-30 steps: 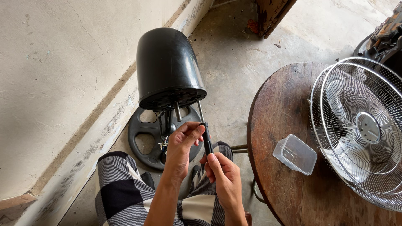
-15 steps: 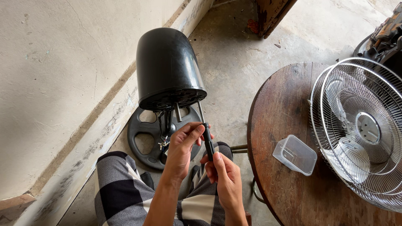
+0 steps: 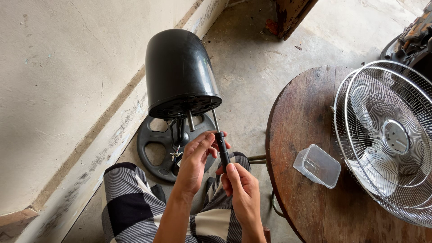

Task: The person uses a screwdriver to tighten screws on the back of a black fan motor housing, then picks up a metal fan cage and attaches it to the motor assembly, securing it with a small fastener.

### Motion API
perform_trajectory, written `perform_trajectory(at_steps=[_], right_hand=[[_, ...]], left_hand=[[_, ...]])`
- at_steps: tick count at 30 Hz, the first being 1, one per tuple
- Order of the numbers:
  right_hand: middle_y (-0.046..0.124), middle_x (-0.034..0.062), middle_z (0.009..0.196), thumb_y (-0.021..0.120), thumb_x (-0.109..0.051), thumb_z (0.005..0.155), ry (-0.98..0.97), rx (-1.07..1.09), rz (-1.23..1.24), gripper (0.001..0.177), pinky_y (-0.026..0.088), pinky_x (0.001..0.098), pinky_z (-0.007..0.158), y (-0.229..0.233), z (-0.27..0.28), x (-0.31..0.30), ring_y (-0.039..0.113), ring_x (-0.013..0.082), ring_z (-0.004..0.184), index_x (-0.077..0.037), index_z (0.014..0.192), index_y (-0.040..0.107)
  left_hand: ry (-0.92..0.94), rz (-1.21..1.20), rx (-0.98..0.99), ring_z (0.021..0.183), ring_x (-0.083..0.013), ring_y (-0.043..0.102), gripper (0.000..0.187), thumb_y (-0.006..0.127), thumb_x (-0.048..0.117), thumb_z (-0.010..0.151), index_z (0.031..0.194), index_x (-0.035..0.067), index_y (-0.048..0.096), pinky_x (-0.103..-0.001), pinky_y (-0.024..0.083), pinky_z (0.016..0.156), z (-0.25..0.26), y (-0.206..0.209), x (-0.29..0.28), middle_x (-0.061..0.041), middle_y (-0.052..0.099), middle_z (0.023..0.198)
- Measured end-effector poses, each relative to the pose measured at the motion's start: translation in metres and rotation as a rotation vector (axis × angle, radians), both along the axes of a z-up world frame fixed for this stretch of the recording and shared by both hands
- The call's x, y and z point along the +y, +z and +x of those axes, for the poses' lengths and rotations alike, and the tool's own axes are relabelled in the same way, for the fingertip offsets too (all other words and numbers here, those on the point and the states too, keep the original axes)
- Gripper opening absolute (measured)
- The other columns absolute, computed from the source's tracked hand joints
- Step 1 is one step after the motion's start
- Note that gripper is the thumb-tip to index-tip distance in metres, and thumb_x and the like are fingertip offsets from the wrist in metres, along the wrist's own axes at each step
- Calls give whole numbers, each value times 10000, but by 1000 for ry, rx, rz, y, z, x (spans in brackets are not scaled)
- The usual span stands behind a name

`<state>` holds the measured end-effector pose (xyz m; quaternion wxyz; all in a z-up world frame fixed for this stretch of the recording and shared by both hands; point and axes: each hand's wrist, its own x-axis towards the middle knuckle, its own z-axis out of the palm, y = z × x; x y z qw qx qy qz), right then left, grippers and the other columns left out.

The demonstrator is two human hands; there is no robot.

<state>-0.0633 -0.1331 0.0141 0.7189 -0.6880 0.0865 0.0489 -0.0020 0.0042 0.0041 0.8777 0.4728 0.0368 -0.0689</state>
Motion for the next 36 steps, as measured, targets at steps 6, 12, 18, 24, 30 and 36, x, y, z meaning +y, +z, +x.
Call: perform_trajectory(at_steps=[6,12,18,24,30,36], right_hand=[[506,-28,591,484,-327,1058,5,18,0,449,312,201,480,0,0,1,411,43,528,16,923,740],[535,-44,655,647,-229,981,18,-44,-116,268,320,200,490,2,-2,1,439,29,580,25,947,724],[495,-38,615,594,-252,1014,3,13,-70,330,303,203,479,3,-2,2,416,37,551,26,912,738],[496,-29,595,488,-320,1057,15,-6,-40,448,312,209,481,2,-1,1,411,48,539,19,905,739],[504,-30,607,479,-338,1063,18,-10,-32,466,323,210,491,0,-1,0,416,48,549,15,920,748],[536,-53,635,650,-232,973,-6,-18,-114,254,311,198,465,1,-3,0,430,22,554,7,941,730]], left_hand=[[9,-33,-7,723,-77,513,283,637,275,995,1058,38,778,-248,465,817,1,0,-2,-72,767,874],[69,5,5,749,-78,515,235,733,275,939,1009,54,767,-256,432,767,1,-5,-2,-59,749,853],[85,-15,-2,781,-85,538,224,754,257,935,1030,54,740,-263,424,743,4,-8,-5,-17,674,874],[-12,-29,-21,771,-75,590,337,572,321,1008,1010,57,780,-246,461,768,1,-4,-1,-73,792,916],[17,0,-20,709,-69,507,281,627,282,1004,1032,54,788,-242,459,800,1,-2,-4,-82,770,864],[61,-11,1,728,-72,506,223,702,262,960,998,55,777,-245,440,753,2,-5,-3,-60,756,852]])
